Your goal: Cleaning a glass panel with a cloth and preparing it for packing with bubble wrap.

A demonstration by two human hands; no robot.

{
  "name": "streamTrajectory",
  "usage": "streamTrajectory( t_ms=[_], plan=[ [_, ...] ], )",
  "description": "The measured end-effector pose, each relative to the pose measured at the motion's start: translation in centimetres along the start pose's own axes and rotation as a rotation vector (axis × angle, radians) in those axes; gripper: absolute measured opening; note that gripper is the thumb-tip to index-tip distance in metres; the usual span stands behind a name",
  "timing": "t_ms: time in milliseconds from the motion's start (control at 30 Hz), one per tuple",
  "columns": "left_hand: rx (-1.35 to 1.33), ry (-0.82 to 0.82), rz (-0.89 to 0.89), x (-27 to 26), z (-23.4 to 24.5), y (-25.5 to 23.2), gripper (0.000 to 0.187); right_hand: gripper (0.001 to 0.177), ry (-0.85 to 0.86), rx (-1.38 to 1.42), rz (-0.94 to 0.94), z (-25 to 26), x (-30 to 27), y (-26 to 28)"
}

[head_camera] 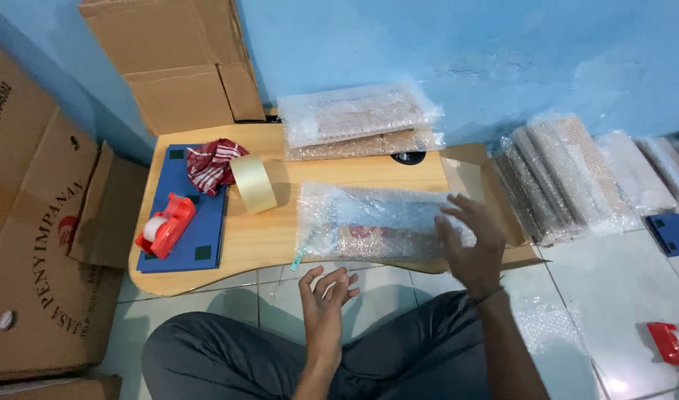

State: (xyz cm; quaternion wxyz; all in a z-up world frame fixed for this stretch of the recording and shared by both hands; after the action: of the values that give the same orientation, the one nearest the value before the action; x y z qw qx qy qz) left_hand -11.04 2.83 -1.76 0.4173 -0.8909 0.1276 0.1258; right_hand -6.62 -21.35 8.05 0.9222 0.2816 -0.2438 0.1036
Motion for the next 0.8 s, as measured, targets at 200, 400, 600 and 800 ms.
streamTrajectory(
  t_ms=[200, 400, 600, 800],
  plan=[
    [-0.044, -0.050, -0.044, 1.3, -1.5, 0.3, 0.057, 0.031, 0.413, 0.069, 0.100, -3.1, 8.2, -2.1],
    [-0.071, -0.004, -0.125, 2.1, -1.5, 1.1, 0.060, 0.049, 0.824, 0.036, -0.152, -8.0, 9.1, -0.6],
    [0.195, 0.032, -0.098, 1.6, -2.4, -0.3, 0.080, 0.048, 0.643, 0.208, -0.118, -5.7, 8.2, 0.1],
    [0.281, 0.212, -0.519, 2.1, -4.9, -3.7, 0.070, 0.062, 0.577, 0.285, -0.109, 0.5, 7.7, 3.5]
  ],
)
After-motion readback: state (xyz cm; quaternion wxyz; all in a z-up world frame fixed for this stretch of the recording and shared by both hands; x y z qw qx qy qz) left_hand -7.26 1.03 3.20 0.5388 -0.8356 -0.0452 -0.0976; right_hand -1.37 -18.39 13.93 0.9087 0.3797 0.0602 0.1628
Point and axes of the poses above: each hand's wrist, its own x-axis towards the middle knuckle, its own z-axis out of the back of the hand, y = z × x, the point moved 4 cm from there along x, towards the middle knuckle, and after that the axes turned 15 degrees about y, right-handed, at the moved point
